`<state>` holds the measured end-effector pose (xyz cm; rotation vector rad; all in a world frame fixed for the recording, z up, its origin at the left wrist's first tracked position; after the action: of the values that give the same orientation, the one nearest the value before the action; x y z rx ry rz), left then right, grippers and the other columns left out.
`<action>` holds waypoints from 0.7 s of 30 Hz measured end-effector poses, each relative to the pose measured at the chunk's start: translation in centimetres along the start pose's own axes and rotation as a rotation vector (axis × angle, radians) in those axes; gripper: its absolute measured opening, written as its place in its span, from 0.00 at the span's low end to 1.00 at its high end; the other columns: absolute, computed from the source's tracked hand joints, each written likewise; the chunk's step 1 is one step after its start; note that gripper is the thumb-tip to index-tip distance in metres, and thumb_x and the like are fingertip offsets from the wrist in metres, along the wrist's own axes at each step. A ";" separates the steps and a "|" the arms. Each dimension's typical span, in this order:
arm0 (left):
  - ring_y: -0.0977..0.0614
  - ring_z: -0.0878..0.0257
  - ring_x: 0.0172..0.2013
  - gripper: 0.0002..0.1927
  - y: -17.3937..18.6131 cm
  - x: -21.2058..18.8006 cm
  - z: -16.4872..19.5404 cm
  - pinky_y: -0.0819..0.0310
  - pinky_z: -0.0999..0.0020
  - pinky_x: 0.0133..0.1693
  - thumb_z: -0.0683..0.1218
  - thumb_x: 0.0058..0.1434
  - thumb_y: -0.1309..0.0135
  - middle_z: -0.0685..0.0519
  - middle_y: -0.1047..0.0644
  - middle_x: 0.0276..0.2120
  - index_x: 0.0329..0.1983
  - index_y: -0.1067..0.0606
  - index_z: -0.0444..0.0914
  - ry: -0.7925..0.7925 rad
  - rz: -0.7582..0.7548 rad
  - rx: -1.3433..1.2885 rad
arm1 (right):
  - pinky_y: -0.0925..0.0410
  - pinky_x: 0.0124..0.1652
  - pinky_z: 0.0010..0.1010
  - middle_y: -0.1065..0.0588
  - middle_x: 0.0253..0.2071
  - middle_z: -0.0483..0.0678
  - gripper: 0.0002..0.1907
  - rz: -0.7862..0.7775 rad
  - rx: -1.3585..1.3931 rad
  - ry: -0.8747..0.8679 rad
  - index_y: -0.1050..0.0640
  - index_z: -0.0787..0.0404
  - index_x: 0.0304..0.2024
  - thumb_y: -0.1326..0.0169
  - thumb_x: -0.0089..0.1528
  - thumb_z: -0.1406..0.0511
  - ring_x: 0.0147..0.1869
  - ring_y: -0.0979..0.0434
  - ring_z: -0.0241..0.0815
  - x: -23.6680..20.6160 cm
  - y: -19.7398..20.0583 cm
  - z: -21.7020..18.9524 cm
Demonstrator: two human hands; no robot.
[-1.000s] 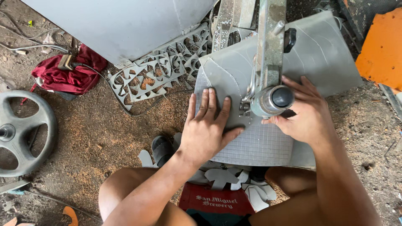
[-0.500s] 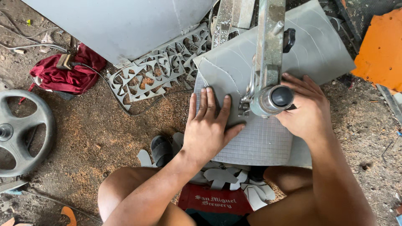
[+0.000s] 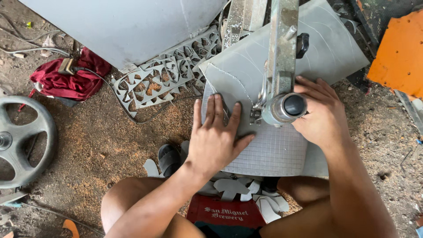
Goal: The person uses a vertical cutting machine to cut out multiple sole-shaped pieces from a large gray sheet. They guide the sheet through the blade, rotate it to follow curved outlines, and remove the cut pieces as they are completed.
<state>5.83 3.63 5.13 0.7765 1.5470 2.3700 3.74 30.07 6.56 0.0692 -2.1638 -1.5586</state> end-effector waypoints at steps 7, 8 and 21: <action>0.28 0.45 0.65 0.28 1.5 0.3 -2.1 0.50 0.29 0.66 0.59 0.61 0.40 0.35 0.29 0.62 0.61 0.24 0.41 0.000 -0.096 -0.066 | 0.37 0.70 0.54 0.22 0.59 0.51 0.21 -0.067 -0.023 -0.031 0.21 0.62 0.50 0.34 0.54 0.67 0.73 0.27 0.52 -0.1 0.4 -0.6; 0.28 0.48 0.66 0.25 1.6 0.4 -2.5 0.50 0.29 0.67 0.55 0.62 0.39 0.41 0.28 0.63 0.61 0.24 0.44 0.004 -0.079 -0.066 | 0.38 0.69 0.55 0.22 0.59 0.51 0.23 -0.075 -0.011 -0.042 0.21 0.62 0.51 0.33 0.53 0.66 0.72 0.28 0.54 0.0 0.4 -0.8; 0.26 0.50 0.64 0.19 -0.6 1.1 -4.1 0.41 0.52 0.69 0.58 0.56 0.41 0.50 0.24 0.62 0.50 0.17 0.53 -0.184 -0.087 -0.130 | 0.38 0.70 0.59 0.22 0.58 0.49 0.19 -0.001 0.067 -0.067 0.20 0.60 0.49 0.33 0.55 0.67 0.72 0.28 0.55 0.7 -0.9 -0.6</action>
<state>2.66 1.10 3.66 0.8523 1.3129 2.2413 3.17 28.97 6.14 0.0402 -2.2684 -1.5089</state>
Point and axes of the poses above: each hand's wrist, its own x-axis towards the middle knuckle, its own y-axis out of the back of the hand, z = x × y, the point moved 1 cm from there along x, towards the middle knuckle
